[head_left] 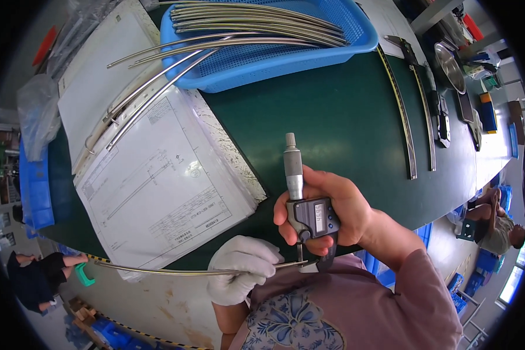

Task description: Measuring the diameter and characteristics of metal rods using a digital micrometer at a quality control station.

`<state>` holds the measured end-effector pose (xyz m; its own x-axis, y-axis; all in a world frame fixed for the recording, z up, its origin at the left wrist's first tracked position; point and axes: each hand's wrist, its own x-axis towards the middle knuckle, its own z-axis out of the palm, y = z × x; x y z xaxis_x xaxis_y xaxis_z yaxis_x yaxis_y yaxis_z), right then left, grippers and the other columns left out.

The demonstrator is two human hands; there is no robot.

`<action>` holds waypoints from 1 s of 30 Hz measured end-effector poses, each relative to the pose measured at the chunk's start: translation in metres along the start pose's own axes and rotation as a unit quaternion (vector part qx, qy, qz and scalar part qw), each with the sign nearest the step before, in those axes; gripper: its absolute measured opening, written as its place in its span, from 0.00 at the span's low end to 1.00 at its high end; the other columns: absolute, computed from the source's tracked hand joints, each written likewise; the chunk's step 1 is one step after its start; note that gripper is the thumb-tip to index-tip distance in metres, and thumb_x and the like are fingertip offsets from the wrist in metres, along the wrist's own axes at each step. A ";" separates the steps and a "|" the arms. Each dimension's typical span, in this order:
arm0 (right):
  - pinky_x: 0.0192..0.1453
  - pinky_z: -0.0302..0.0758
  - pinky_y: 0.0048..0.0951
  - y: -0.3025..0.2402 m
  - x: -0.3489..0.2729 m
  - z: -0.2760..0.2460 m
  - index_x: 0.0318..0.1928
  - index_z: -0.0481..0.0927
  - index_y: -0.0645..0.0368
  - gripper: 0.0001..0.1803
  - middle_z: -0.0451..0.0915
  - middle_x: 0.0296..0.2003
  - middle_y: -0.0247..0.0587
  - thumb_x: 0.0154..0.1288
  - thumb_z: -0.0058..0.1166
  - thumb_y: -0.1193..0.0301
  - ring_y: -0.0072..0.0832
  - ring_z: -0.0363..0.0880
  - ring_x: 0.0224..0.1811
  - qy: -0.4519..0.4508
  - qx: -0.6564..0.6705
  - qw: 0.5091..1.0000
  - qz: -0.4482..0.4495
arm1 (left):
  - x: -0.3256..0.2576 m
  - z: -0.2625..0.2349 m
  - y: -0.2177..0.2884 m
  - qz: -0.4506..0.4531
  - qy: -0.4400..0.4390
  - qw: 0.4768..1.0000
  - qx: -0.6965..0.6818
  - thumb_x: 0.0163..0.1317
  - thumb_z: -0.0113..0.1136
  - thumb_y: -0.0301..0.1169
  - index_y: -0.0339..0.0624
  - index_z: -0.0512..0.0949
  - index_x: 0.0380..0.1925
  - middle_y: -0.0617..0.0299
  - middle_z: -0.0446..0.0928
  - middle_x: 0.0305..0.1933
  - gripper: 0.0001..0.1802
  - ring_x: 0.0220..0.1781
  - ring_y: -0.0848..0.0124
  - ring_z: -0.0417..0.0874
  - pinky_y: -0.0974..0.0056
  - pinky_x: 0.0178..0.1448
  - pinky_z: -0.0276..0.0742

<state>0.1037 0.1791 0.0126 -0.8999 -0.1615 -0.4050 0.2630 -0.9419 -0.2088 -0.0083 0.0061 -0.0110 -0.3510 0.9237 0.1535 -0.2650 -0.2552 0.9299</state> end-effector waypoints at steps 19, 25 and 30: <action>0.09 0.60 0.19 -0.001 -0.003 0.003 0.32 0.71 0.67 0.40 0.73 0.22 0.50 0.55 0.25 0.38 0.24 0.62 0.06 0.043 0.002 0.999 -0.012 | 0.003 0.004 0.000 0.017 0.013 1.000 0.013 0.49 0.55 0.27 0.32 0.74 0.24 0.49 0.72 0.28 0.07 0.30 0.60 0.75 0.61 0.38 0.73; 0.10 0.61 0.19 0.000 -0.005 0.004 0.32 0.71 0.67 0.40 0.74 0.22 0.49 0.56 0.25 0.38 0.23 0.62 0.07 0.023 -0.086 0.992 -0.088 | 0.005 0.017 0.002 -0.022 0.098 0.995 -0.008 0.53 0.51 0.35 0.31 0.70 0.24 0.48 0.69 0.24 0.14 0.27 0.61 0.74 0.63 0.34 0.72; 0.11 0.62 0.18 0.000 -0.007 0.007 0.33 0.71 0.68 0.40 0.74 0.23 0.49 0.55 0.25 0.38 0.22 0.63 0.08 0.013 -0.088 0.991 -0.100 | 0.004 0.019 0.004 -0.058 0.142 0.988 0.000 0.54 0.51 0.36 0.32 0.69 0.23 0.50 0.68 0.23 0.15 0.25 0.63 0.73 0.64 0.32 0.71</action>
<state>0.1077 0.1783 0.0216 -0.9314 0.0335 -0.3626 0.1389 -0.8878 -0.4388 0.0063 0.0147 -0.0002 -0.5554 0.8298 -0.0546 -0.3189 -0.1519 0.9355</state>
